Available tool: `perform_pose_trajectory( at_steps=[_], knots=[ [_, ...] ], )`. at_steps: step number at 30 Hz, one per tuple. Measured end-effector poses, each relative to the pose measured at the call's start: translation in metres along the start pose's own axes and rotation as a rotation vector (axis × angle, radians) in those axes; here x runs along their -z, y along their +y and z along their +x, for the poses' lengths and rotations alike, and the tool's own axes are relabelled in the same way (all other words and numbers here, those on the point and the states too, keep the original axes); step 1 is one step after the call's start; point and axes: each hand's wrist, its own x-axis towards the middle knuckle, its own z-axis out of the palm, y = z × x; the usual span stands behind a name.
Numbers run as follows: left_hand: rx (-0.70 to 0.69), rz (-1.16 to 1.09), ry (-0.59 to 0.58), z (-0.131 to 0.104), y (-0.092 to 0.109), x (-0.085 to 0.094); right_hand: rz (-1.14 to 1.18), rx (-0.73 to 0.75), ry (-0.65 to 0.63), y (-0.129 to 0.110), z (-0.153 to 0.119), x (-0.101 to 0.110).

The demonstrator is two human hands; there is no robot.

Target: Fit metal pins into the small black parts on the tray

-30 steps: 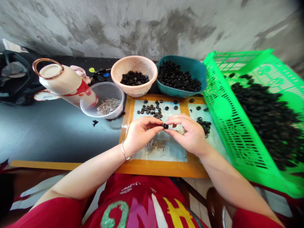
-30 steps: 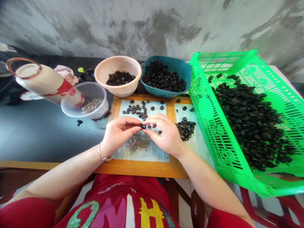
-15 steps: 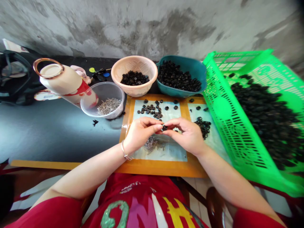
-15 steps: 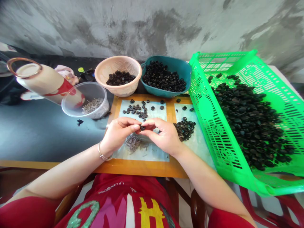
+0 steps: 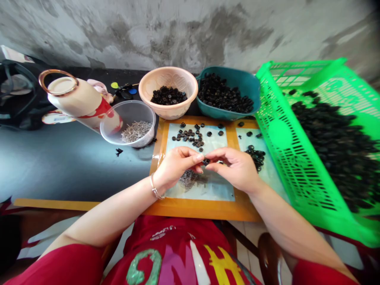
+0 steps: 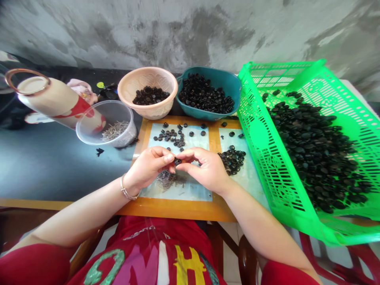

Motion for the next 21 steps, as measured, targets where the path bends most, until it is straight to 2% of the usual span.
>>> perform_pose_trajectory(
  at_steps=[5, 10, 21],
  knots=[
    [0.056, 0.045, -0.017, 0.0, 0.001, 0.001, -0.071, 0.06, -0.078, -0.002, 0.002, 0.003],
    [0.05, 0.06, -0.032, 0.0, 0.001, 0.002, -0.184, 0.267, -0.149, -0.001, 0.006, 0.005],
    [-0.037, 0.172, 0.015, 0.0, -0.009, 0.002, -0.206, 0.432, -0.037, 0.003, 0.008, -0.001]
  ],
)
